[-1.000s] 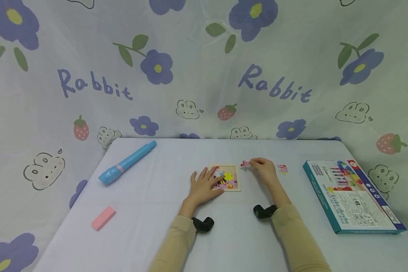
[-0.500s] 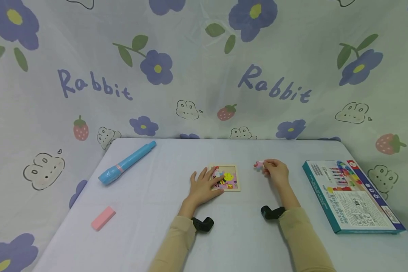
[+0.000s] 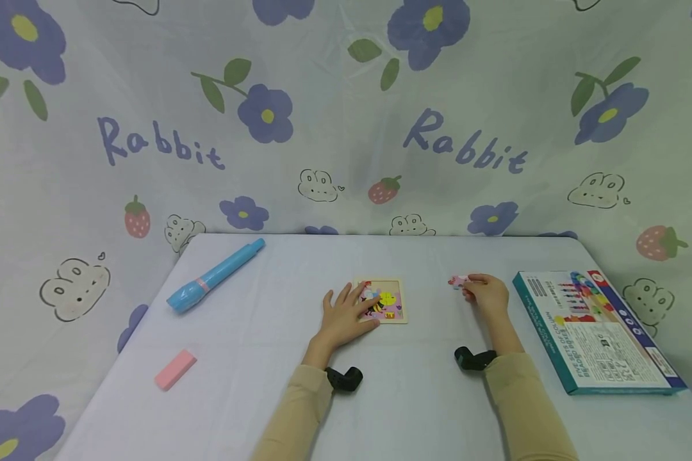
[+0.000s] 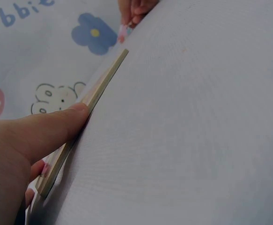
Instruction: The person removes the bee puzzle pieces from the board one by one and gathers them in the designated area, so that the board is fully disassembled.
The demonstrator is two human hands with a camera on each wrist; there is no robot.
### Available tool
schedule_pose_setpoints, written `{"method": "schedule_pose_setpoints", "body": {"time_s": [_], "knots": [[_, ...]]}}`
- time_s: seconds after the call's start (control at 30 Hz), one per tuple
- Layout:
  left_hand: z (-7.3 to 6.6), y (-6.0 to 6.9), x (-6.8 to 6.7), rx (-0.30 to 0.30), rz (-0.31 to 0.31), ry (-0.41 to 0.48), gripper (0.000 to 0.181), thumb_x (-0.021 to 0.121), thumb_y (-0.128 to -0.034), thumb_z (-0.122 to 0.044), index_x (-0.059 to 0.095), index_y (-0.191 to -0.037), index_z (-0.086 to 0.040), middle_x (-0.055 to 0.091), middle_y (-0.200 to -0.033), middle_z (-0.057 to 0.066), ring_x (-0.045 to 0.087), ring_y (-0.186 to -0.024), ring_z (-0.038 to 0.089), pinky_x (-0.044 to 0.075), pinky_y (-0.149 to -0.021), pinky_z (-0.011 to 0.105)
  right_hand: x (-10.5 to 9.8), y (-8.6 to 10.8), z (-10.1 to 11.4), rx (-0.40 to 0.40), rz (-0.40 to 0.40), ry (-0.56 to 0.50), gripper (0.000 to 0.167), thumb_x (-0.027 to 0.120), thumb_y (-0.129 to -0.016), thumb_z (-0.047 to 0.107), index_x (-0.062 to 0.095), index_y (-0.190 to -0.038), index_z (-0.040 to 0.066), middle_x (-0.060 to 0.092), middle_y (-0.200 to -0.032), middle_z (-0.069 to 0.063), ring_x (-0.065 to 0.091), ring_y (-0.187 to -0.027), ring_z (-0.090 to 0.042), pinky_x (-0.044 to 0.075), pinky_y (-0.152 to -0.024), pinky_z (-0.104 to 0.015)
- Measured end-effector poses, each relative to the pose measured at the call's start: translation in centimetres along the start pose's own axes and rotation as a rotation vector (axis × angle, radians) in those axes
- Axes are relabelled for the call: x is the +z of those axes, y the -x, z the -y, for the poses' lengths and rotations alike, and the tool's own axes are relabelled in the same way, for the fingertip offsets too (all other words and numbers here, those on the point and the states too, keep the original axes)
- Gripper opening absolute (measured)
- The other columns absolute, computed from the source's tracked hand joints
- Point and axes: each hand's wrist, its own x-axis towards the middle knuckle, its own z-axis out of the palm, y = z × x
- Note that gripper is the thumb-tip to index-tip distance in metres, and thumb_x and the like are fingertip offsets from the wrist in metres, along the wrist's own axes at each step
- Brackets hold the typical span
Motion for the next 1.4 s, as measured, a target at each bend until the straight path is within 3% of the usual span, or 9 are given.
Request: {"method": "schedule_pose_setpoints", "body": {"time_s": [0.3,0.57,0.87,1.1,1.4], "knots": [[-0.1,0.0,-0.3,0.004,0.0,-0.006,0.056,0.049,-0.0864,-0.058,0.044,-0.137,-0.035,0.025,-0.152,0.001,0.017,-0.139,0.03,0.006,-0.104,0.061,-0.5,-0.2,-0.5,0.038,-0.03,0.007,0.034,0.057,-0.091,0.014,0.056,-0.12,-0.004,0.059,-0.079,-0.004,0.057,-0.057,-0.002,0.049,-0.055,-0.014],[-0.2,0.0,-0.2,0.001,0.005,0.002,0.056,0.05,-0.0862,-0.057,0.045,-0.137,-0.034,0.024,-0.152,0.002,0.016,-0.14,0.03,0.005,-0.105,0.06,-0.8,0.0,-0.4,0.05,-0.007,0.01,0.035,0.055,-0.092,0.016,0.054,-0.122,-0.003,0.057,-0.079,-0.002,0.056,-0.057,-0.001,0.049,-0.055,-0.015],[0.0,0.1,0.1,-0.028,0.005,0.051,0.055,0.052,-0.0855,-0.056,0.046,-0.136,-0.035,0.013,-0.154,0.011,0.015,-0.14,0.028,0.003,-0.106,0.059,-0.5,0.4,0.0,0.035,-0.004,-0.026,0.038,0.057,-0.09,0.014,0.051,-0.124,-0.003,0.057,-0.085,-0.006,0.055,-0.056,-0.002,0.05,-0.054,-0.017],[-0.1,0.1,0.2,-0.031,-0.001,0.044,0.055,0.051,-0.0854,-0.057,0.046,-0.136,-0.036,0.017,-0.153,0.013,0.013,-0.141,0.028,0.003,-0.105,0.058,1.3,1.2,0.9,-0.054,0.052,-0.004,0.036,0.058,-0.091,0.016,0.053,-0.122,-0.003,0.06,-0.088,-0.009,0.056,-0.056,-0.005,0.05,-0.055,-0.019],[0.0,0.1,0.3,-0.032,-0.009,0.031,0.055,0.051,-0.0854,-0.058,0.045,-0.136,-0.036,0.018,-0.153,0.012,0.014,-0.141,0.028,0.003,-0.106,0.059,5.2,2.2,2.7,-0.142,0.163,0.025,0.033,0.059,-0.09,0.016,0.057,-0.118,-0.001,0.057,-0.088,-0.012,0.057,-0.065,-0.011,0.05,-0.057,-0.022]]}}
